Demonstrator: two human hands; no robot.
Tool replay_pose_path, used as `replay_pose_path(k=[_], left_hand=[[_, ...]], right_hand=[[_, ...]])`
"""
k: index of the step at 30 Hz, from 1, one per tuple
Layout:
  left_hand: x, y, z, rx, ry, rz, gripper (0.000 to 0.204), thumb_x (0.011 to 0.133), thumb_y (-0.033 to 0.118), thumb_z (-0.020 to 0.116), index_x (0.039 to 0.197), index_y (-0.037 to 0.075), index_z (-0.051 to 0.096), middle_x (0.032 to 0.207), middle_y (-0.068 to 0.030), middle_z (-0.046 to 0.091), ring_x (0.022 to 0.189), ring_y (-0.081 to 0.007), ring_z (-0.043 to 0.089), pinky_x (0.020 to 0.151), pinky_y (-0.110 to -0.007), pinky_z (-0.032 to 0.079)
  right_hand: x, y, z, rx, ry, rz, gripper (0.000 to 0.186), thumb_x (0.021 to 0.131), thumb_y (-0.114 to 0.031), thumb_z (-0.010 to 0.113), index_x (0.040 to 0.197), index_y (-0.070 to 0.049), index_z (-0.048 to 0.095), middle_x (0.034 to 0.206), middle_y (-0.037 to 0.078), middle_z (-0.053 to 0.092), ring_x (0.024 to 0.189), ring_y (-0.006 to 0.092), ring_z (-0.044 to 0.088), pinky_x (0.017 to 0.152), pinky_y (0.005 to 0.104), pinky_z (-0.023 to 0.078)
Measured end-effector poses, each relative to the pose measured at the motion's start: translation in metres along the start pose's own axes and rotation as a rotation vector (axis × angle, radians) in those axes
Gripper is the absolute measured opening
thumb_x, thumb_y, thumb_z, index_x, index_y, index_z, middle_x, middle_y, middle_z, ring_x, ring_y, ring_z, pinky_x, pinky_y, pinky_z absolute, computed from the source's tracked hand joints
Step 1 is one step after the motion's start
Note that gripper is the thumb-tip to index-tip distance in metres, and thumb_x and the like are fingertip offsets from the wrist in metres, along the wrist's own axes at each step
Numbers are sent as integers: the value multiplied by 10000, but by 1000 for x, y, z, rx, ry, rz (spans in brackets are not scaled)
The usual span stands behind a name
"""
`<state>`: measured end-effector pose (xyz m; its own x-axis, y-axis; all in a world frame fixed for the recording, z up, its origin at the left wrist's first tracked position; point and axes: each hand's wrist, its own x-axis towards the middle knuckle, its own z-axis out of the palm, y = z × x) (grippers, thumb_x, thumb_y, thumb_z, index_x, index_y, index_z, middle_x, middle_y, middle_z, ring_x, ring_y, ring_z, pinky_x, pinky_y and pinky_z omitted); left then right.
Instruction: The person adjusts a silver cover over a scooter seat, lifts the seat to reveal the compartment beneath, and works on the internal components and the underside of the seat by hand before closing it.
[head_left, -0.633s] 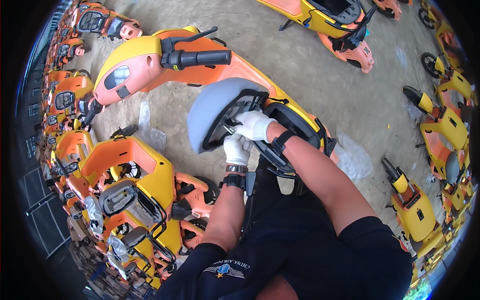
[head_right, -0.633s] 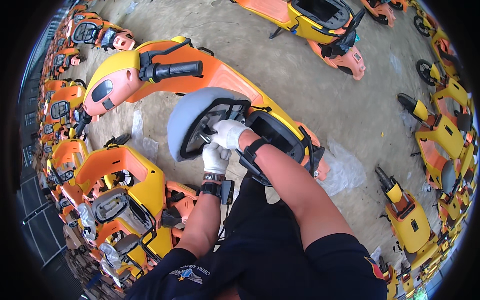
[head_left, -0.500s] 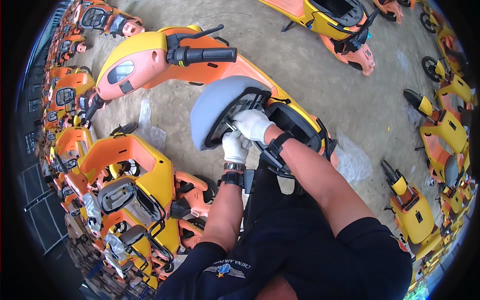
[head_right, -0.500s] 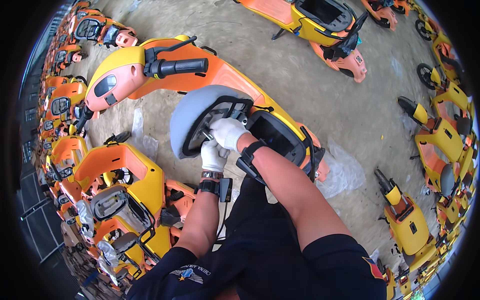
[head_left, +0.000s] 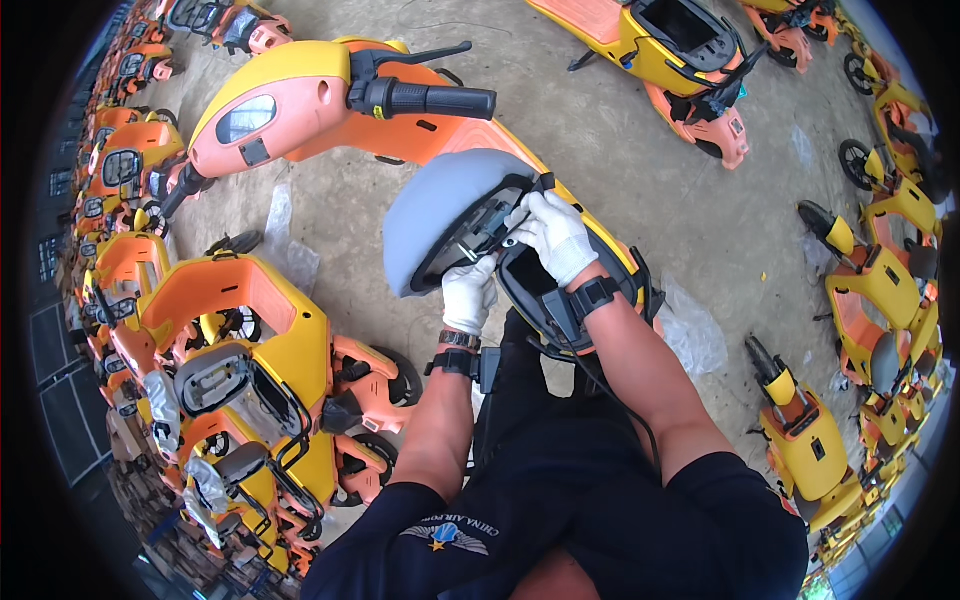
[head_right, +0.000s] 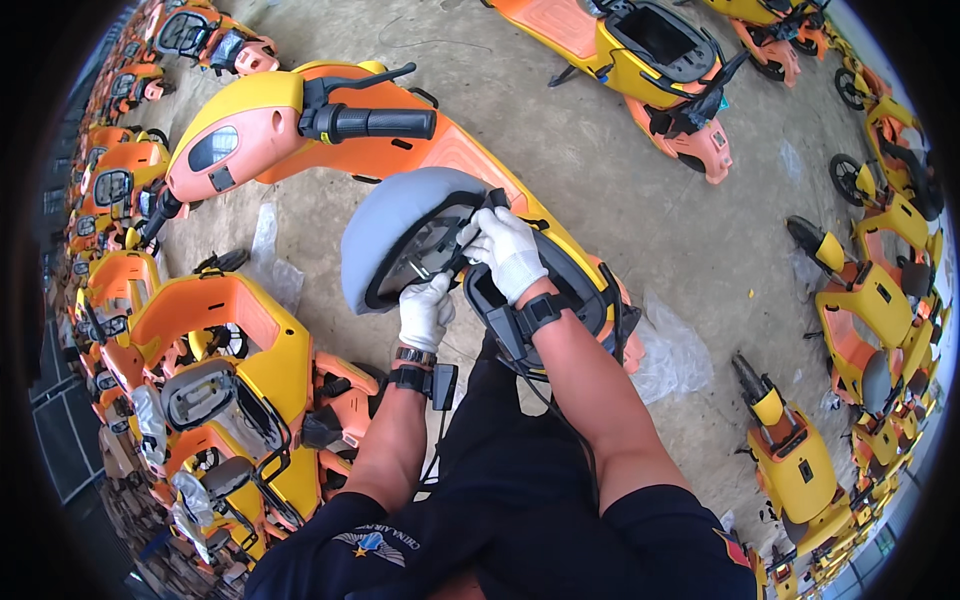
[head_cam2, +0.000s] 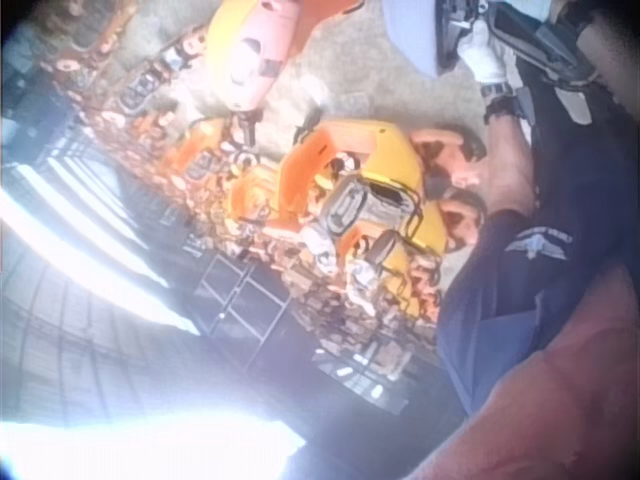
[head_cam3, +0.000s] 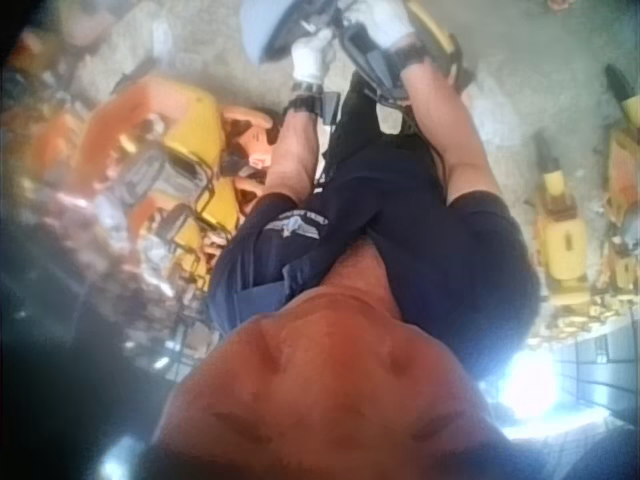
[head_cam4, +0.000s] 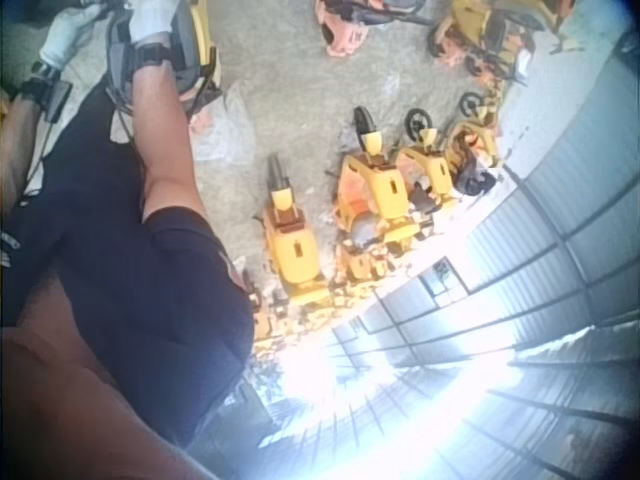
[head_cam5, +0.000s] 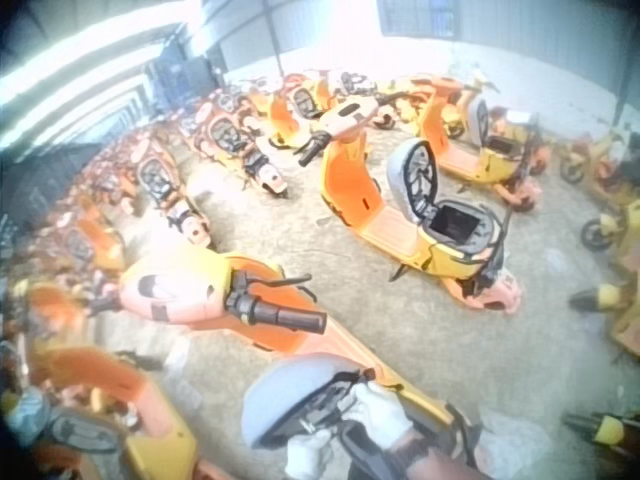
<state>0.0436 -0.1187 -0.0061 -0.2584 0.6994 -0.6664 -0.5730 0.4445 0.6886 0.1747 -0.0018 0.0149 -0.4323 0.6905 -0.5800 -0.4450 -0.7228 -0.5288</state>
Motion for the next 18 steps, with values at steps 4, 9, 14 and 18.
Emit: replay_pose_path(k=[4, 9, 14, 18], left_hand=[[9, -13, -2, -104, 63, -5, 181, 932, 146, 605, 969, -26, 648, 482, 64, 337, 352, -62, 242, 368, -255, 185], [20, -24, -8, -301, 173, 24, 229, 906, 87, 596, 690, 64, 521, 472, 53, 291, 339, -93, 226, 377, -271, 163], [12, -13, -16, -266, 262, -64, 144, 884, 89, 596, 755, 30, 615, 465, 60, 281, 351, -85, 211, 381, -263, 152], [12, 1, 11, -289, 280, -151, 145, 858, 87, 562, 751, 34, 643, 465, 65, 286, 355, -74, 212, 374, -255, 148]], right_hand=[[25, -9, -5, -66, 102, -136, 153, 975, -221, 515, 939, -75, 544, 721, 36, 567, 704, 185, 601, 638, 335, 476], [26, -18, -8, 139, 81, -89, 129, 961, -183, 530, 892, -74, 532, 685, 30, 527, 651, 177, 556, 648, 342, 485], [7, -15, -9, -688, -91, -191, 182, 953, -170, 513, 867, -17, 561, 705, 31, 522, 623, 171, 502, 698, 349, 476], [-2, -13, -19, -1565, -282, -464, 195, 920, -206, 511, 997, -39, 576, 954, 202, 639, 909, 402, 600, 780, 448, 483]])
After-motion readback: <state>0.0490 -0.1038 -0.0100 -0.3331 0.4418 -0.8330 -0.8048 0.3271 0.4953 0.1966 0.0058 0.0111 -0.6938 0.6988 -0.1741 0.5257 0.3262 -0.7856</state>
